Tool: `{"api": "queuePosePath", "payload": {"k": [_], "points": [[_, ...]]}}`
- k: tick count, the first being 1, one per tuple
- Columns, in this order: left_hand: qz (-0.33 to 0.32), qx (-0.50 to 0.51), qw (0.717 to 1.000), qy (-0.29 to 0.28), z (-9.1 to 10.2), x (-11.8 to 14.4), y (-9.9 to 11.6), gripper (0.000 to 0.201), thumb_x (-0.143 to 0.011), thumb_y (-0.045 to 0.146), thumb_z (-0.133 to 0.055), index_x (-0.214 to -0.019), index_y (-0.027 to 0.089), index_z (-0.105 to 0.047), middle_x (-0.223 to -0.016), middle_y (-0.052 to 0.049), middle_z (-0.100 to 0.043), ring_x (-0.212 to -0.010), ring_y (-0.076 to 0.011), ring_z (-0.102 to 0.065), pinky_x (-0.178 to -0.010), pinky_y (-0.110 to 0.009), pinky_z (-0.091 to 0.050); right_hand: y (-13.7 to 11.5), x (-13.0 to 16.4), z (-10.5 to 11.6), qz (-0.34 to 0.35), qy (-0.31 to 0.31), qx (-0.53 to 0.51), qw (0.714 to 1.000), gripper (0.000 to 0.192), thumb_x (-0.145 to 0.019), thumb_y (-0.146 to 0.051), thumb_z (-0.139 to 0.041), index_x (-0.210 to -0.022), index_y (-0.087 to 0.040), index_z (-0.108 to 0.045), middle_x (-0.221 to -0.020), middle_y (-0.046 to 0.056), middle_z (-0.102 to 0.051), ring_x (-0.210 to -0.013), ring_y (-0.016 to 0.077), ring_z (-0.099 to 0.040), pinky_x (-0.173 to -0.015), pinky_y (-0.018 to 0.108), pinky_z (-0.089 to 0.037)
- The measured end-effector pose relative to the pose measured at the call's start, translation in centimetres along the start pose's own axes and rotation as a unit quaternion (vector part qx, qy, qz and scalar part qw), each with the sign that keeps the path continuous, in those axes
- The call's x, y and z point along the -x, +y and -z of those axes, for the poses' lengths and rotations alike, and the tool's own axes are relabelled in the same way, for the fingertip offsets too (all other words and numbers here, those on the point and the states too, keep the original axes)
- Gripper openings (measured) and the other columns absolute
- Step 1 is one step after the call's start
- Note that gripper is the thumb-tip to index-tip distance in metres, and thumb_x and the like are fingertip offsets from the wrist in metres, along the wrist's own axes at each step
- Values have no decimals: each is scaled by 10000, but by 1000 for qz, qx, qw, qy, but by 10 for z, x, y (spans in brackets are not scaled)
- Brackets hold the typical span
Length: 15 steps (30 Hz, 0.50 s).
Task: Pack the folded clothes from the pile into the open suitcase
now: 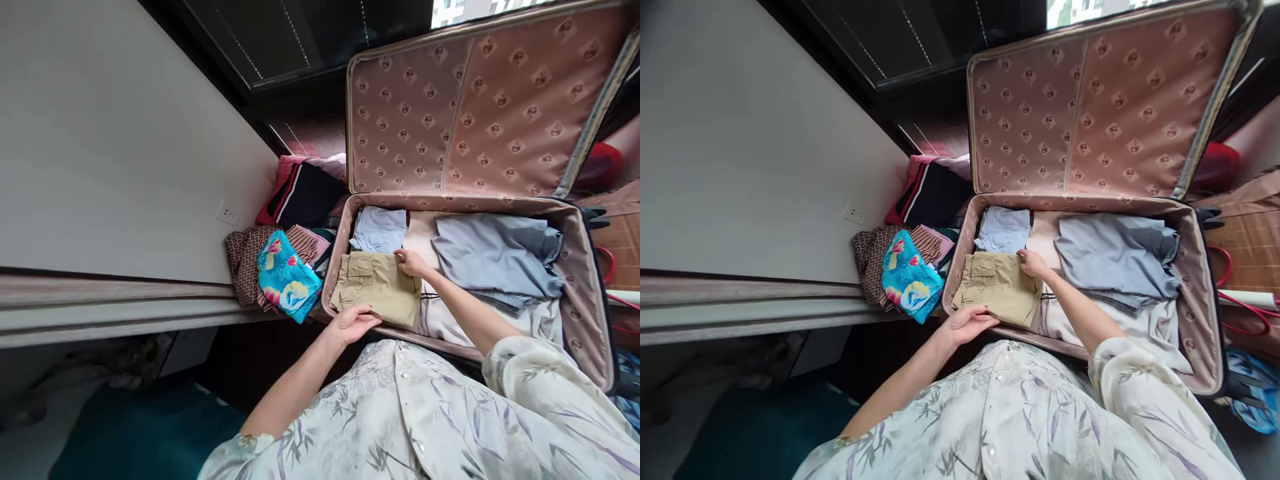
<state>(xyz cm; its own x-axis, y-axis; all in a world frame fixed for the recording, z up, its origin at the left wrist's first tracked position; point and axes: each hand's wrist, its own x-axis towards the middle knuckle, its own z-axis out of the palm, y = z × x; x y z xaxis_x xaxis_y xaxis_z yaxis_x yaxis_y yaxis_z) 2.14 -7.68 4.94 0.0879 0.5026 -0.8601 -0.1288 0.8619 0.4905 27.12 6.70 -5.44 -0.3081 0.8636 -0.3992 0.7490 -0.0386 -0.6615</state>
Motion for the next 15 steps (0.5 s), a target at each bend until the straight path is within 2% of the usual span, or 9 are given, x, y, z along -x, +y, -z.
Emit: {"api": "queuePosePath", "payload": {"k": [2,4,5,7,9,10,11,12,15], "points": [[-48,-49,997,23,15,8,5,259,-842,228,-746,-1087,152,-718,-1065,-155,-745,-1077,-287,-729,-1062,-494,-542,-9,3,-3,7,19,29,999,603,-835,-92,-534,-1433,-149,-588,-1268,142,-717,-1139,244,-656,-957,294,-479],[-164,-186,966,79,25,10,8,315,-872,254,-718,-1174,167,-697,-1215,-163,-698,-1198,-291,-676,-1114,-505,-496,-20,11,-4,12,37,54,998,588,-887,-101,-494,-1469,-147,-555,-1299,171,-695,-1195,271,-628,-1010,348,-462],[-232,-276,926,107,26,8,10,354,-880,265,-715,-1224,185,-691,-1322,-169,-651,-1287,-308,-621,-1152,-526,-453,-26,18,-5,14,53,69,996,585,-915,-122,-480,-1498,-143,-527,-1348,197,-662,-1258,301,-589,-1050,401,-441],[-325,-466,814,124,21,-4,13,536,-851,288,-768,-1371,239,-647,-1573,-173,-455,-1493,-387,-395,-1220,-618,-317,-34,35,-13,42,91,124,987,609,-963,-234,-510,-1565,-165,-456,-1521,241,-513,-1425,390,-429,-1118,545,-369],[-327,-618,709,91,11,-29,16,887,-734,321,-892,-1534,324,-510,-1732,-142,-166,-1584,-488,-67,-1201,-762,-155,-33,55,-31,111,107,200,968,735,-933,-427,-631,-1611,-263,-399,-1682,216,-279,-1532,469,-213,-1145,671,-272],[-302,-668,677,67,6,-44,17,1066,-652,343,-952,-1584,360,-434,-1754,-130,-53,-1572,-526,63,-1157,-825,-92,-29,65,-43,147,93,235,956,825,-880,-513,-698,-1617,-322,-381,-1724,183,-176,-1551,492,-134,-1146,708,-236],[-274,-696,662,45,1,-60,18,1209,-569,371,-997,-1610,377,-381,-1758,-127,17,-1548,-551,153,-1114,-866,-43,-22,74,-55,171,67,260,948,895,-828,-574,-744,-1616,-371,-371,-1743,155,-111,-1557,507,-92,-1142,733,-214],[-254,-701,666,28,-2,-76,17,1298,-499,404,-1023,-1617,375,-366,-1756,-133,44,-1530,-560,206,-1088,-881,-2,-14,81,-67,178,35,273,945,934,-796,-611,-765,-1613,-402,-364,-1750,140,-81,-1557,514,-80,-1137,750,-198],[-267,-603,752,-8,-4,-112,12,1331,-369,494,-1042,-1563,316,-481,-1753,-150,-10,-1514,-528,286,-1104,-827,106,12,92,-94,133,-18,289,948,922,-816,-650,-728,-1619,-399,-349,-1745,160,-92,-1556,510,-109,-1132,769,-170]]}}
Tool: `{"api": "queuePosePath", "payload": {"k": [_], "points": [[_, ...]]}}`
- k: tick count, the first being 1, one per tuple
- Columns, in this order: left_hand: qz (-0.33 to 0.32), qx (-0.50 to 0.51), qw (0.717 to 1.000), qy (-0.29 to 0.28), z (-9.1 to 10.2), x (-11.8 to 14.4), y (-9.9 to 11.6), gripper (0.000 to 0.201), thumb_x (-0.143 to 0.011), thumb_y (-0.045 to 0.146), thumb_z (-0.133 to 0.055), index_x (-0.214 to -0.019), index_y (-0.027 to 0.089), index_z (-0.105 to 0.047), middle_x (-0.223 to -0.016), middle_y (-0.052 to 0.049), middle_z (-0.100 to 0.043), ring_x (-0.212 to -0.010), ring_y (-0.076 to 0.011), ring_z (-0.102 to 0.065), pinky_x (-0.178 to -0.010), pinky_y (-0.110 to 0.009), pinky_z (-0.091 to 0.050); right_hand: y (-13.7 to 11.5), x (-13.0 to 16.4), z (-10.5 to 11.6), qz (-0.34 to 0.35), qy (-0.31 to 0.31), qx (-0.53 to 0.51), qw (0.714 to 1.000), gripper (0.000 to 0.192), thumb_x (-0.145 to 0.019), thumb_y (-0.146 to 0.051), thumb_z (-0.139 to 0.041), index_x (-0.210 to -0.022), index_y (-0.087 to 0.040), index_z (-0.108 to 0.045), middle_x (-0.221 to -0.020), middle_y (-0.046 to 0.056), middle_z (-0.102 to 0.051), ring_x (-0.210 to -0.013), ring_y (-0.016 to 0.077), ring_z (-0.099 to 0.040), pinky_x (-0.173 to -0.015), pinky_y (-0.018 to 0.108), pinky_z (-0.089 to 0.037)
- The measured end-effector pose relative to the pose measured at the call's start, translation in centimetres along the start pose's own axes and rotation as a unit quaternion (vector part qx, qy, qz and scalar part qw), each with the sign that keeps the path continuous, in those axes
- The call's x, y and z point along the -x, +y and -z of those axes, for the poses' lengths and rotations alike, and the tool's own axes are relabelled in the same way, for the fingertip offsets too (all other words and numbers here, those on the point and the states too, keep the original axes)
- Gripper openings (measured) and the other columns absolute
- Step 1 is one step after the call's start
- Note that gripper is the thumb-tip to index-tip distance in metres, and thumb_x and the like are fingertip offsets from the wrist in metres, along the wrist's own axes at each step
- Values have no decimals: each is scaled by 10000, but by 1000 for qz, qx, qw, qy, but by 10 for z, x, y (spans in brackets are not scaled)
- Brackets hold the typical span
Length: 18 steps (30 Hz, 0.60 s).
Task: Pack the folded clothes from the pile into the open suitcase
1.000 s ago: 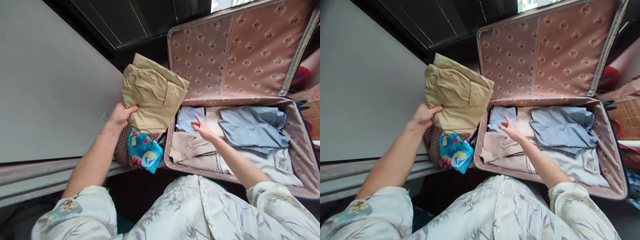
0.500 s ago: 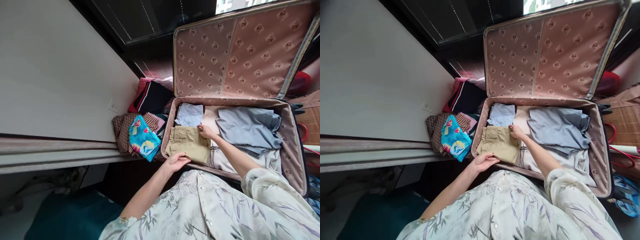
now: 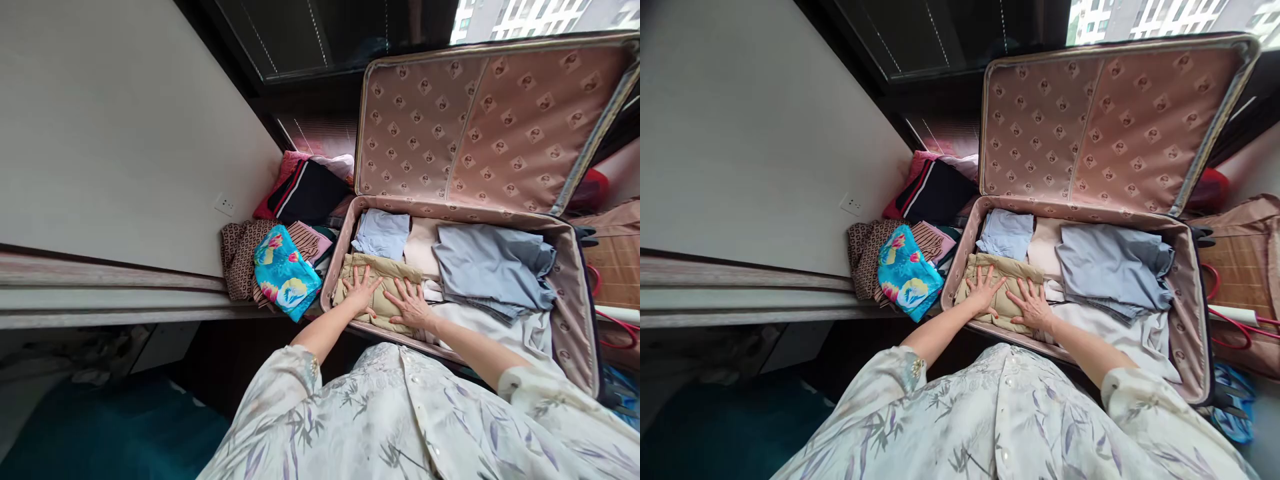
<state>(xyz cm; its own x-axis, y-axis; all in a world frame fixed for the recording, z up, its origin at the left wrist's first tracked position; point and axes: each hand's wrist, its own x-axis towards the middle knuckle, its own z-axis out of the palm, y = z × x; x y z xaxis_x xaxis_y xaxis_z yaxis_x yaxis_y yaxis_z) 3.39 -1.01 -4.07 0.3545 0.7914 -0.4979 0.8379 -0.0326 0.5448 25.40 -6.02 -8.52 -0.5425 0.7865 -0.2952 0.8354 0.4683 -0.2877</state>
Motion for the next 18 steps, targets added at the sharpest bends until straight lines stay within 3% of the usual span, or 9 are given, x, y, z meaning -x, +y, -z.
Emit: {"api": "queuePosePath", "payload": {"k": [2,5,7,9,11,13,15,16,18], "points": [[-24,90,995,25,-7,-5,-7,1270,-327,499,-1045,-1487,281,-576,-1747,-160,-72,-1512,-501,314,-1119,-780,160,3,3,-11,-20,-10,6,1000,910,-841,-658,-696,-1628,-380,-334,-1743,174,-83,-1560,502,-109,-1142,766,-151],[-38,145,988,41,-6,5,-9,1134,-331,475,-1043,-1376,275,-653,-1734,-171,-149,-1531,-470,297,-1139,-754,164,-4,4,-9,-31,-3,17,999,911,-830,-636,-711,-1625,-382,-345,-1750,159,-35,-1552,523,-114,-1144,764,-157],[-35,186,981,36,5,15,-7,964,-338,436,-1040,-1231,281,-713,-1708,-165,-245,-1557,-473,224,-1159,-755,123,-16,3,-5,-33,36,25,998,917,-821,-598,-724,-1627,-389,-340,-1756,129,1,-1555,531,-86,-1158,755,-148],[-64,232,971,6,29,24,-6,674,-403,377,-1023,-1012,262,-758,-1619,-167,-416,-1582,-510,0,-1202,-749,15,-32,-2,-3,-19,83,29,996,941,-816,-565,-728,-1639,-396,-304,-1758,99,21,-1568,516,-26,-1184,729,-130],[-127,263,956,-29,68,26,-10,410,-530,314,-975,-879,245,-770,-1419,-165,-610,-1486,-493,-379,-1243,-674,-195,-48,-13,-5,-10,104,31,994,944,-814,-531,-730,-1641,-407,-293,-1759,85,13,-1579,495,2,-1199,704,-127],[-142,272,952,-10,121,22,-22,285,-654,269,-909,-914,242,-796,-1191,-131,-715,-1239,-383,-652,-1184,-527,-418,-60,-27,-11,-27,99,32,994,912,-806,-498,-741,-1622,-423,-338,-1760,82,2,-1578,497,-29,-1196,693,-148],[-56,259,960,94,181,12,-43,301,-745,269,-861,-1037,236,-796,-1089,-95,-734,-1084,-292,-715,-1075,-417,-525,-66,-38,-20,-49,92,38,994,871,-806,-464,-747,-1598,-437,-385,-1762,75,-1,-1574,498,-73,-1195,682,-172],[9,246,956,158,211,4,-57,307,-775,293,-855,-1066,225,-785,-1108,-92,-730,-1081,-273,-708,-1044,-389,-541,-67,-42,-25,-55,92,41,993,859,-808,-454,-747,-1592,-441,-396,-1762,69,-3,-1574,495,-87,-1197,676,-179],[64,232,945,222,265,-13,-88,349,-890,349,-774,-1196,190,-724,-1239,-113,-687,-1134,-261,-673,-1028,-412,-549,-66,-46,-32,-57,97,47,993,853,-810,-453,-747,-1589,-445,-399,-1763,60,-13,-1575,490,-93,-1200,673,-186]]}}
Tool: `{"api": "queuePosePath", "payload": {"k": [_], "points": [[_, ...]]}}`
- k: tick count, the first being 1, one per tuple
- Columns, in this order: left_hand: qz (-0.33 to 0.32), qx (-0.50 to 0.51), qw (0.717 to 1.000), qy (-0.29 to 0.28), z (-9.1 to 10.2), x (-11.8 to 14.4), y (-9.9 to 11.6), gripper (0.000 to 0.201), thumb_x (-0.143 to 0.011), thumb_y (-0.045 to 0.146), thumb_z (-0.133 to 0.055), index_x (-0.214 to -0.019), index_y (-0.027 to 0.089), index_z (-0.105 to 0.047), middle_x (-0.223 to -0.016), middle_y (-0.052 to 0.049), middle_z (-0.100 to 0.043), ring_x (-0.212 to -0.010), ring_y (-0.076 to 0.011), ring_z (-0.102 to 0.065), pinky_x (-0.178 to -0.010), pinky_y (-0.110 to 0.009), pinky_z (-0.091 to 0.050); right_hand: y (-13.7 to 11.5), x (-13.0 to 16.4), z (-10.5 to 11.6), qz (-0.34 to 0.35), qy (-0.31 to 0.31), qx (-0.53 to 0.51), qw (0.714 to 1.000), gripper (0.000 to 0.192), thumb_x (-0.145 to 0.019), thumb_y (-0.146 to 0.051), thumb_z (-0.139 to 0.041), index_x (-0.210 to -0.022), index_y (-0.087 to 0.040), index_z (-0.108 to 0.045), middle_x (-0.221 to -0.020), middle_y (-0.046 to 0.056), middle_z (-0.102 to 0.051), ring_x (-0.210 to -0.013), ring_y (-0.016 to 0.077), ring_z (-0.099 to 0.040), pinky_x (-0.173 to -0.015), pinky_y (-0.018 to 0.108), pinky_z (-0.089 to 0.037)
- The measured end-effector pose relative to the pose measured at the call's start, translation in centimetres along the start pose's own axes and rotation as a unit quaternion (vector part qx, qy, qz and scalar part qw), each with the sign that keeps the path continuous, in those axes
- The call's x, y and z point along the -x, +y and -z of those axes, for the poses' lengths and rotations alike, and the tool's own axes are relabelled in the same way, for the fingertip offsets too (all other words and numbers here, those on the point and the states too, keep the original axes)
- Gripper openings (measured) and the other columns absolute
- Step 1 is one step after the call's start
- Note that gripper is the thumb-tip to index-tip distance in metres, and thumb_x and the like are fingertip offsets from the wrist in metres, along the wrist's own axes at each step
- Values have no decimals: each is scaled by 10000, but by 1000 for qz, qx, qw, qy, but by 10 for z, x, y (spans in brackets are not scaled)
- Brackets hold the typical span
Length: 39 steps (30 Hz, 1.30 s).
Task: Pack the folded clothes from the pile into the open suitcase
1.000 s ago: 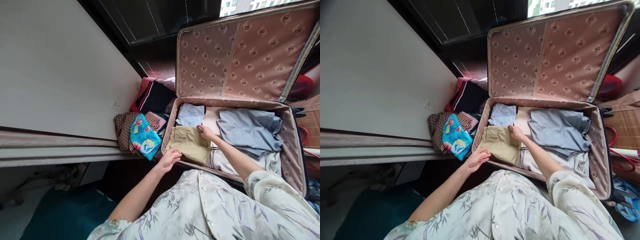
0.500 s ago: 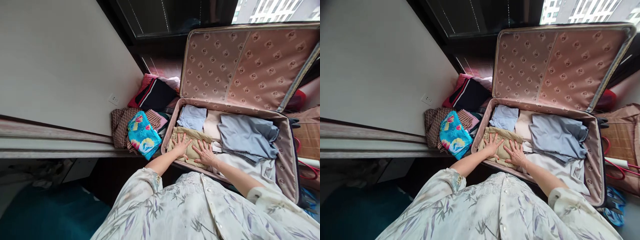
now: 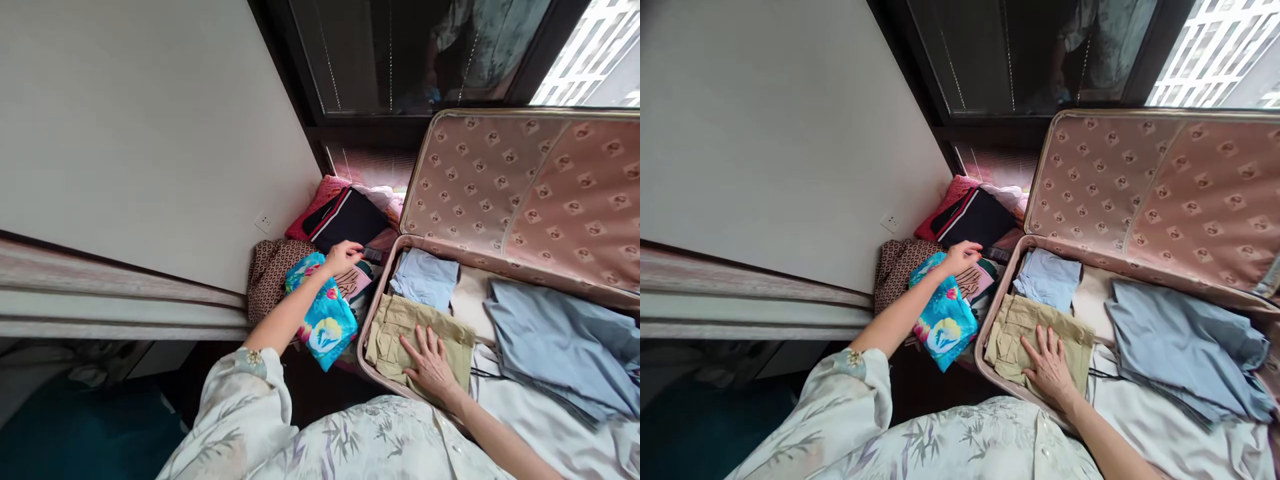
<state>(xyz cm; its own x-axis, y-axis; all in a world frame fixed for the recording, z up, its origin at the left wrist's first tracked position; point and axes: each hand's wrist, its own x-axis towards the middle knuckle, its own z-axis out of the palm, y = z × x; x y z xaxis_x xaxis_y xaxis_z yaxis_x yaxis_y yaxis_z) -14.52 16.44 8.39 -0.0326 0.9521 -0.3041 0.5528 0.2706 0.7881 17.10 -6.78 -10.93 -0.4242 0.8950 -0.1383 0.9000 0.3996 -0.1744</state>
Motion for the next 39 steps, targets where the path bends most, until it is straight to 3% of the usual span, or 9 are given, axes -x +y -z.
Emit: {"api": "queuePosePath", "payload": {"k": [3,7,11,16,19,23,31,35,39], "points": [[21,-19,998,52,53,-56,-11,394,-990,386,-663,-1323,179,-626,-1341,-112,-624,-1163,-257,-645,-979,-461,-571,2,2,-7,-3,2,0,1000,850,-797,-468,-757,-1577,-455,-418,-1761,54,-59,-1577,486,-99,-1205,674,-182],[45,-57,993,90,88,-115,-31,579,-924,403,-744,-1413,154,-561,-1473,-158,-540,-1341,-341,-539,-1097,-521,-482,1,4,-10,-20,-2,-5,1000,856,-759,-457,-787,-1549,-470,-459,-1748,59,-152,-1578,479,-121,-1210,664,-182],[84,-165,979,83,96,-168,-55,1068,-702,295,-926,-1574,100,-341,-1648,-292,-294,-1560,-436,-223,-1244,-551,-252,-1,2,-13,-44,-30,-17,998,875,-734,-446,-801,-1541,-483,-464,-1738,60,-194,-1578,475,-128,-1218,661,-170],[114,-267,955,53,85,-215,-78,1175,-766,406,-865,-1642,117,-137,-1646,-318,-275,-1544,-424,-285,-1200,-568,-306,-1,0,-12,-69,-86,-33,993,878,-729,-448,-793,-1542,-481,-463,-1740,48,-176,-1584,468,-105,-1226,662,-146],[118,-290,946,86,79,-226,-82,1085,-773,415,-862,-1604,84,-249,-1560,-337,-399,-1458,-465,-403,-1133,-593,-362,0,-1,-11,-72,-108,-40,991,901,-720,-458,-802,-1549,-481,-450,-1739,58,-171,-1585,465,-98,-1223,666,-142],[41,-328,942,60,75,-226,-85,528,-924,279,-685,-1402,92,-561,-1345,-262,-625,-1357,-413,-512,-1159,-586,-303,3,1,-12,-75,-112,-42,990,883,-731,-455,-795,-1546,-481,-455,-1738,57,-165,-1586,463,-90,-1222,664,-144],[-157,-296,941,-38,66,-204,-106,401,-945,92,-509,-1266,246,-693,-1656,-82,-369,-1558,-303,-241,-1246,-435,-244,7,3,-15,-72,-114,-34,990,860,-730,-511,-790,-1530,-490,-474,-1732,43,-193,-1585,459,-102,-1228,651,-153],[-78,-247,965,-36,70,-206,-113,511,-917,130,-624,-1417,215,-559,-1494,-148,-558,-1415,-302,-497,-1174,-395,-369,8,3,-14,-69,-111,-25,991,848,-742,-517,-784,-1531,-481,-477,-1729,54,-201,-1586,454,-102,-1229,646,-153],[6,-169,985,32,79,-215,-109,712,-847,264,-797,-1472,130,-483,-1422,-211,-614,-1339,-326,-584,-1112,-397,-437,8,2,-12,-67,-113,-23,991,840,-742,-538,-785,-1525,-482,-486,-1728,66,-206,-1586,453,-103,-1226,641,-163]]}}
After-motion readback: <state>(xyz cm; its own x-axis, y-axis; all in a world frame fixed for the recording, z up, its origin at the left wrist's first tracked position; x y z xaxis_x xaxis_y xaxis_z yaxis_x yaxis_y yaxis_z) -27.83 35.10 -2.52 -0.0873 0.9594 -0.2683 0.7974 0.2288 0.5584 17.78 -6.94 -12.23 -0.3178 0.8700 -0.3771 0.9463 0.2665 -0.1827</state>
